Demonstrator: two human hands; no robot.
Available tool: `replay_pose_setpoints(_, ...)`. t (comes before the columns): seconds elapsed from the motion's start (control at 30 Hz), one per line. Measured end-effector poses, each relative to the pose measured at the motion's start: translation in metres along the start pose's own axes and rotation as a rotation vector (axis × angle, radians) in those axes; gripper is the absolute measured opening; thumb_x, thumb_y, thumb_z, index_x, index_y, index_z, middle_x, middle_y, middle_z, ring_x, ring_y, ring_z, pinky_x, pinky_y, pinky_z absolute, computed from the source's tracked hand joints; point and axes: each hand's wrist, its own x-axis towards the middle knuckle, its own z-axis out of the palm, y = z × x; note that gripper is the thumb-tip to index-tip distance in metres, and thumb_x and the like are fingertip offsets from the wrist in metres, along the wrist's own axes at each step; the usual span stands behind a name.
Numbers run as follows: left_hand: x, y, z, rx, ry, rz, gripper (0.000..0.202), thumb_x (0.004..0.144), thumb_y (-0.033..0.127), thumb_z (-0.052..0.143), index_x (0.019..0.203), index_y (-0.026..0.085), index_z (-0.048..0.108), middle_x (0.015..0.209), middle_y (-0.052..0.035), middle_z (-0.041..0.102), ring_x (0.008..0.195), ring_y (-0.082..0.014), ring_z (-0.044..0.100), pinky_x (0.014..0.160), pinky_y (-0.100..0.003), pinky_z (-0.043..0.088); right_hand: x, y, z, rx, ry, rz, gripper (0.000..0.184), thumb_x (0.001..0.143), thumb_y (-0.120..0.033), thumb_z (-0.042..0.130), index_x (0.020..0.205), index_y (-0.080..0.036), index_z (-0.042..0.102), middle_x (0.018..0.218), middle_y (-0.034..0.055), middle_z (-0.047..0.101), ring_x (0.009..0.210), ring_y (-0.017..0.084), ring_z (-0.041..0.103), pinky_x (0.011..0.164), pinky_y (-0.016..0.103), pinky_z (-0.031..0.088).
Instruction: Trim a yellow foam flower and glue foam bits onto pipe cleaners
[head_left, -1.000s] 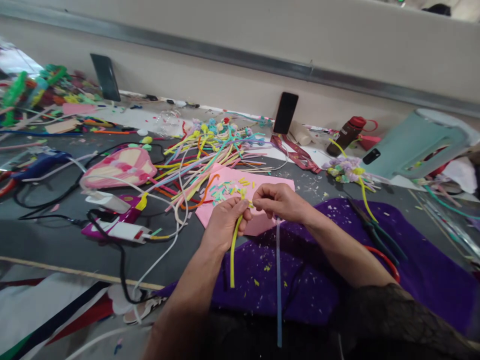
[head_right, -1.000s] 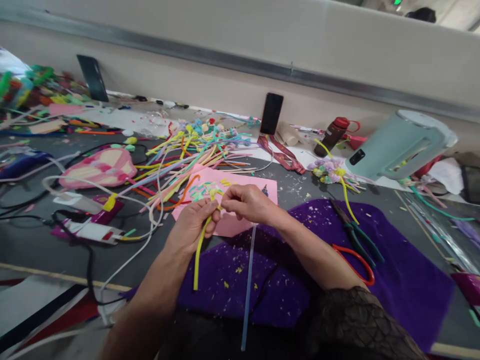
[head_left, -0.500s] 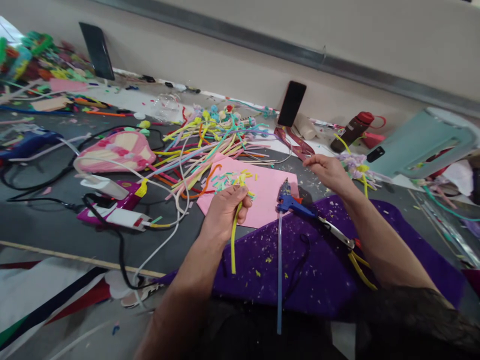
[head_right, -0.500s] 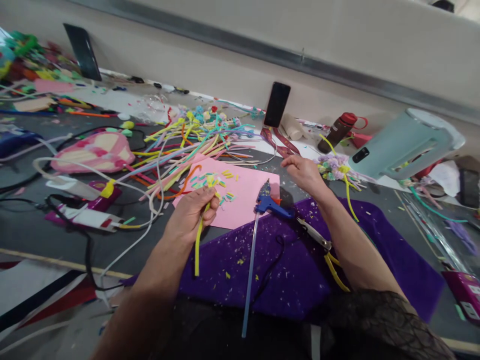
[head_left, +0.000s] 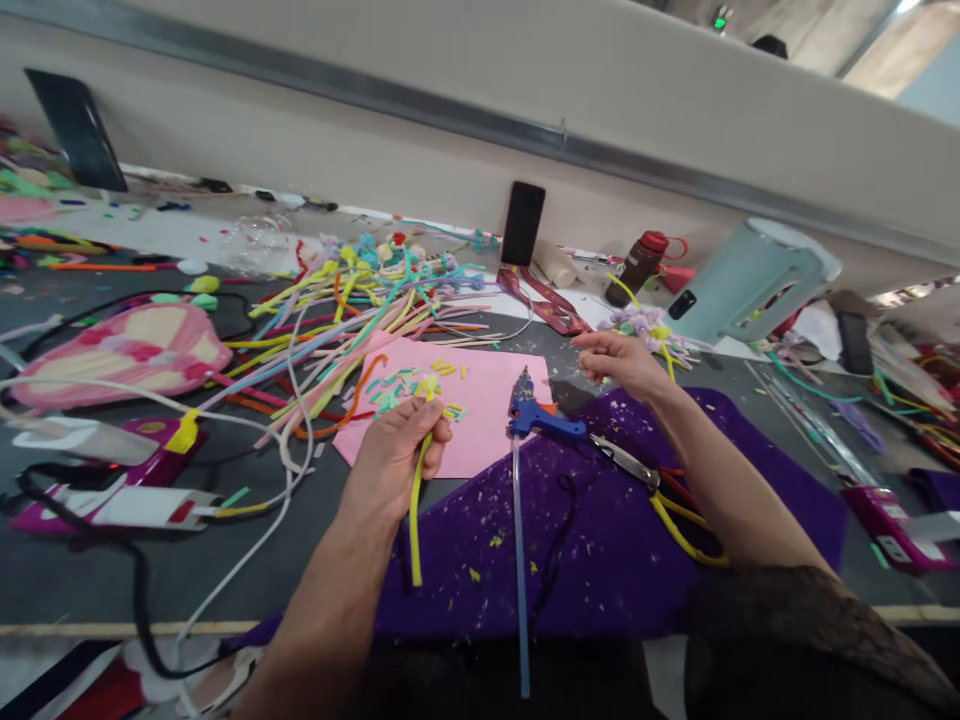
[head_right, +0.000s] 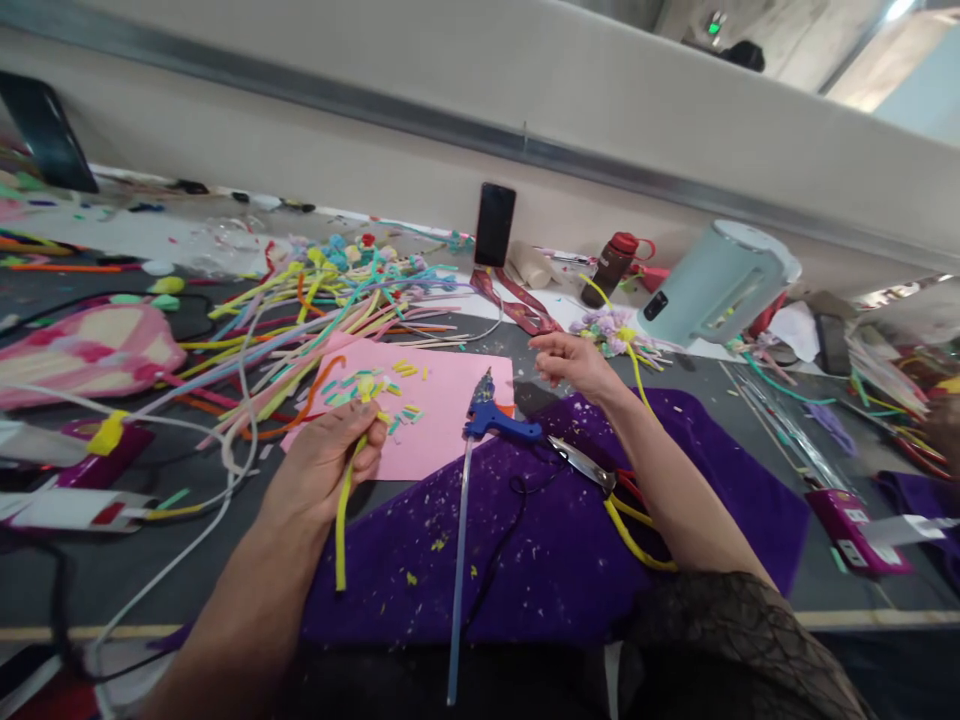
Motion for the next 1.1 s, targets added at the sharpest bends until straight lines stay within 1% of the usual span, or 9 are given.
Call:
replay_pose_setpoints(0.17, 0.001, -0.001, 0.001, 0.044, 0.011, -0.017, 0.026, 0.066, 0.030, 0.073, 0.062, 0.012, 0.054, 0.051, 0.0041, 0.054, 0.031, -0.0016, 0.039, 0.027, -0.012, 0.028, -0.004, 0.000, -0.005, 0.306, -0.049, 0.065, 0.036, 0.066, -0.022, 0.072, 0.101, -0.016, 0.062, 0.076, -0.0018, 0.061, 0.053, 0.006, 0.053, 0.042, 0.017, 0.038)
replay_pose_setpoints(0.27, 0.003, -0.002, 0.001, 0.064, 0.019, -0.016, 0.025, 0.067, 0.030, 0.073, 0.063, 0.013, 0.055, 0.051, 0.0042, 0.054, 0.031, -0.0017, 0.039, 0.026, -0.011, 0.028, -0.004, 0.001, -0.004, 0.443, -0.048, 0.087, 0.030, 0.065, -0.017, 0.068, 0.095, -0.015, 0.063, 0.068, -0.0030, 0.056, 0.046, 0.004, 0.044, 0.037, 0.016, 0.029)
replay_pose_setpoints(0.43, 0.004, -0.003, 0.002, 0.048, 0.010, -0.020, 0.023, 0.067, 0.030, 0.072, 0.064, 0.014, 0.056, 0.052, 0.0043, 0.055, 0.030, -0.0016, 0.038, 0.026, -0.011, 0.028, -0.004, 0.007, 0.004, 0.464, -0.010, 0.084, 0.016, 0.062, -0.011, 0.057, 0.077, -0.015, 0.060, 0.054, -0.0075, 0.046, 0.036, 0.001, 0.022, 0.034, 0.016, 0.014)
replay_pose_setpoints(0.6, 0.005, -0.003, 0.003, 0.077, 0.033, -0.031, 0.021, 0.067, 0.027, 0.072, 0.064, 0.014, 0.056, 0.051, 0.0038, 0.055, 0.031, -0.0026, 0.039, 0.026, -0.011, 0.029, -0.006, 0.012, 0.012, 0.408, 0.023, 0.067, 0.021, 0.066, -0.016, 0.055, 0.086, -0.015, 0.063, 0.049, -0.0100, 0.038, 0.036, 0.002, 0.015, 0.034, 0.017, 0.010)
replay_pose_setpoints(0.73, 0.004, -0.002, 0.005, 0.076, 0.021, -0.028, 0.022, 0.067, 0.028, 0.072, 0.064, 0.013, 0.056, 0.051, 0.0040, 0.054, 0.031, -0.0021, 0.038, 0.026, -0.011, 0.029, -0.008, 0.013, 0.015, 0.310, 0.024, 0.045, 0.026, 0.074, -0.027, 0.059, 0.096, -0.014, 0.065, 0.044, -0.0127, 0.027, 0.036, 0.004, 0.015, 0.035, 0.018, 0.010)
replay_pose_setpoints(0.83, 0.005, -0.002, 0.004, 0.073, 0.016, -0.020, 0.022, 0.066, 0.028, 0.073, 0.064, 0.013, 0.056, 0.051, 0.0041, 0.054, 0.031, -0.0020, 0.039, 0.026, -0.011, 0.029, -0.008, 0.015, 0.015, 0.194, 0.069, -0.007, 0.032, 0.073, -0.028, 0.062, 0.102, -0.016, 0.065, 0.047, -0.0098, 0.043, 0.038, 0.005, 0.030, 0.036, 0.017, 0.019)
replay_pose_setpoints(0.93, 0.005, -0.003, 0.002, 0.073, 0.008, -0.027, 0.023, 0.067, 0.028, 0.073, 0.064, 0.013, 0.056, 0.051, 0.0043, 0.054, 0.031, -0.0020, 0.038, 0.026, -0.011, 0.029, -0.007, 0.018, 0.012, -0.024, 0.113, -0.093, 0.042, 0.069, -0.029, 0.064, 0.109, -0.017, 0.062, 0.068, -0.0022, 0.065, 0.052, 0.009, 0.052, 0.047, 0.020, 0.038)
replay_pose_setpoints(1.0, 0.005, -0.004, 0.002, 0.077, 0.000, -0.035, 0.023, 0.067, 0.029, 0.072, 0.065, 0.013, 0.056, 0.051, 0.0045, 0.054, 0.031, -0.0019, 0.038, 0.026, -0.011, 0.028, -0.007, 0.020, 0.007, -0.170, 0.156, -0.129, 0.041, 0.070, -0.030, 0.063, 0.109, -0.017, 0.063, 0.070, -0.0005, 0.067, 0.054, 0.011, 0.055, 0.051, 0.023, 0.042)
replay_pose_setpoints(1.1, 0.005, -0.004, 0.002, 0.085, 0.004, -0.041, 0.024, 0.067, 0.029, 0.073, 0.065, 0.013, 0.055, 0.051, 0.0046, 0.054, 0.031, -0.0019, 0.038, 0.026, -0.011, 0.028, -0.006, 0.024, -0.001, -0.298, 0.257, -0.135, 0.031, 0.076, -0.031, 0.057, 0.101, -0.015, 0.067, 0.052, -0.0042, 0.057, 0.045, 0.012, 0.048, 0.050, 0.025, 0.039)
